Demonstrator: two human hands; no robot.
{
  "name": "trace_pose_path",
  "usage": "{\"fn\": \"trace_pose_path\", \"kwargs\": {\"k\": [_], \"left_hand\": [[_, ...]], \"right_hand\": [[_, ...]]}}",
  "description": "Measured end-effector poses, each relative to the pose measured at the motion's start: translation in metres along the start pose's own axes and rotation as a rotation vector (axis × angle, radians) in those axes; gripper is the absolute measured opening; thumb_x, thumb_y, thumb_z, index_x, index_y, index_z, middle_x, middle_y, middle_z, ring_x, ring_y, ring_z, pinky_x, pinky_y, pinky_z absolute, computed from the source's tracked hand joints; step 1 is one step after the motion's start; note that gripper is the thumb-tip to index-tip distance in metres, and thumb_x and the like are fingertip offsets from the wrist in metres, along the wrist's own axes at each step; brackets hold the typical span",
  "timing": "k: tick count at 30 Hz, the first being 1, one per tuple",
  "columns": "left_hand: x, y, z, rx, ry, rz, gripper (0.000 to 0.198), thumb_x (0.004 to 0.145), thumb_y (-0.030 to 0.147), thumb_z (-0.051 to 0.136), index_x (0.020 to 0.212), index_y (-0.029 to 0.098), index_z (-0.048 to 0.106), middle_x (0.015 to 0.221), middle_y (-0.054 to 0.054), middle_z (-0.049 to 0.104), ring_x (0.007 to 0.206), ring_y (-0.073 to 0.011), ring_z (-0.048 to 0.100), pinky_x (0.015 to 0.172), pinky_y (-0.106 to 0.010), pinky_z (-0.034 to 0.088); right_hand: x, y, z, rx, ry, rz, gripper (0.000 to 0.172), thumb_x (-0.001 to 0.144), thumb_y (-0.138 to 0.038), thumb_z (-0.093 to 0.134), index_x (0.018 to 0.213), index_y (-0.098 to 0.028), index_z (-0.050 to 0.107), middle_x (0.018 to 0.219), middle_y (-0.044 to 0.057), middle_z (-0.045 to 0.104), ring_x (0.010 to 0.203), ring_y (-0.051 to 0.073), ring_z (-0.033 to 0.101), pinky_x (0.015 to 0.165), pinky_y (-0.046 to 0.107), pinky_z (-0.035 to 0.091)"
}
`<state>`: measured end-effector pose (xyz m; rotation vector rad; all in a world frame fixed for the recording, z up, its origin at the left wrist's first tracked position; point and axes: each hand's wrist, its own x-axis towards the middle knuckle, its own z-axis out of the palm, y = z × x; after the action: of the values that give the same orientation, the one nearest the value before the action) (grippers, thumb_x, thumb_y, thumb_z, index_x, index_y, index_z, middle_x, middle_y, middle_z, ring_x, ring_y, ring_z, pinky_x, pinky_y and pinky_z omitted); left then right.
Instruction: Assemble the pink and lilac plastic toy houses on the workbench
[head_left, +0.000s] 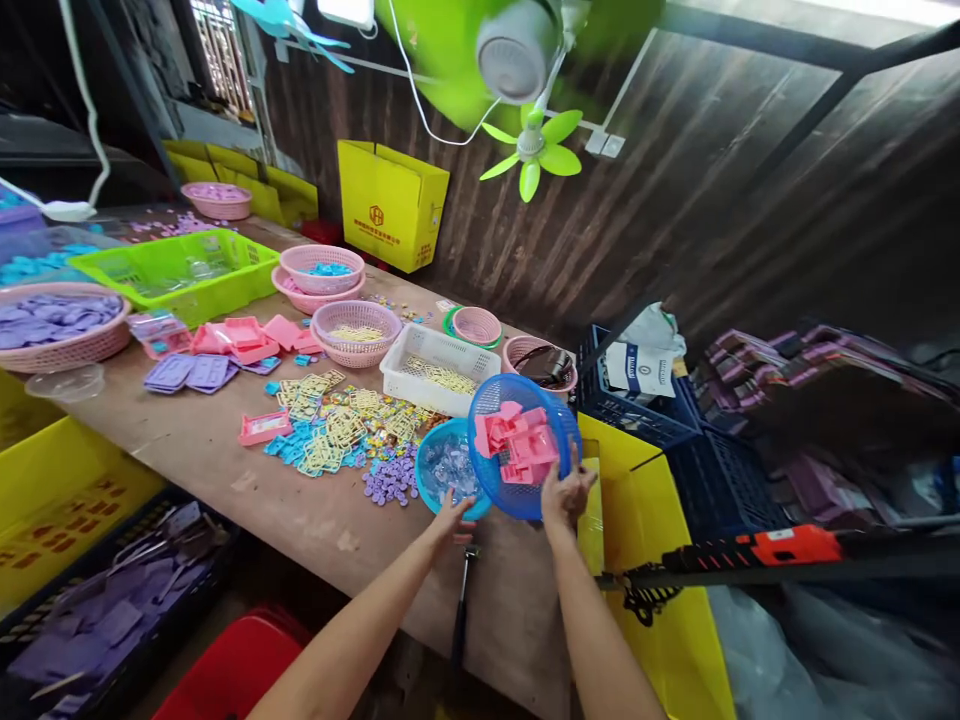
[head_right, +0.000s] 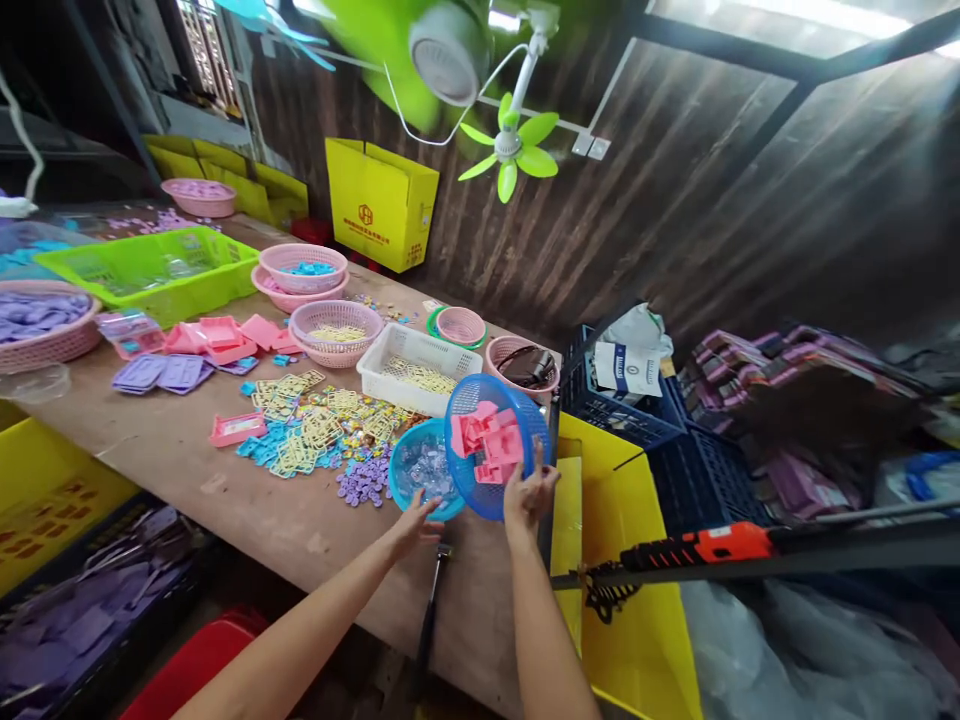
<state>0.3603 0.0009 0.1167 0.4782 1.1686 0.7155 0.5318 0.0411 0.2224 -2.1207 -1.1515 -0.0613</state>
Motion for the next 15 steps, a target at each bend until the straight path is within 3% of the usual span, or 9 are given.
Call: {"fn": "trace_pose_path", "kwargs": {"k": [3,7,12,15], "left_hand": [[0.016,0.011,0.013,-0.081,-0.008,-0.053,0.096,0.074,0.052,0.062,0.144,0.026,0.001,0.142,-0.020,0.035,0.081,-0.0238,0.066,0.063,-0.035,0.053],[0.025,0.011,0.013,-0.182,0.033,-0.085,0.096,0.075,0.054,0.060,0.144,0.026,0.000,0.144,-0.024,0.028,0.078,-0.0252,0.066,0.061,-0.038,0.053],[0.028,0.004,0.010,-0.317,0.098,-0.071,0.079,0.081,0.056,0.049,0.143,0.027,0.009,0.141,-0.021,0.035,0.080,-0.0258,0.066,0.062,-0.038,0.053],[0.032,0.004,0.010,-0.382,0.136,-0.017,0.067,0.087,0.048,0.048,0.141,0.026,0.016,0.131,-0.015,0.046,0.086,-0.0210,0.064,0.068,-0.034,0.053]], "right_hand": [[-0.001,-0.007,0.010,0.034,0.054,-0.122,0.044,0.086,-0.035,0.040,0.115,-0.010,0.061,0.105,0.017,0.049,0.093,0.027,0.049,0.083,0.040,0.040],[0.000,-0.009,0.020,0.075,0.081,-0.288,0.043,0.085,-0.034,0.041,0.115,-0.012,0.062,0.107,0.017,0.047,0.099,0.029,0.044,0.090,0.045,0.035],[-0.003,-0.009,0.024,0.111,0.055,-0.475,0.038,0.084,-0.031,0.045,0.115,-0.018,0.063,0.113,0.014,0.047,0.101,0.027,0.044,0.091,0.045,0.034],[-0.001,-0.013,0.022,0.114,0.142,-0.570,0.039,0.085,-0.028,0.045,0.119,-0.019,0.060,0.114,0.014,0.047,0.100,0.026,0.044,0.090,0.045,0.034]]}}
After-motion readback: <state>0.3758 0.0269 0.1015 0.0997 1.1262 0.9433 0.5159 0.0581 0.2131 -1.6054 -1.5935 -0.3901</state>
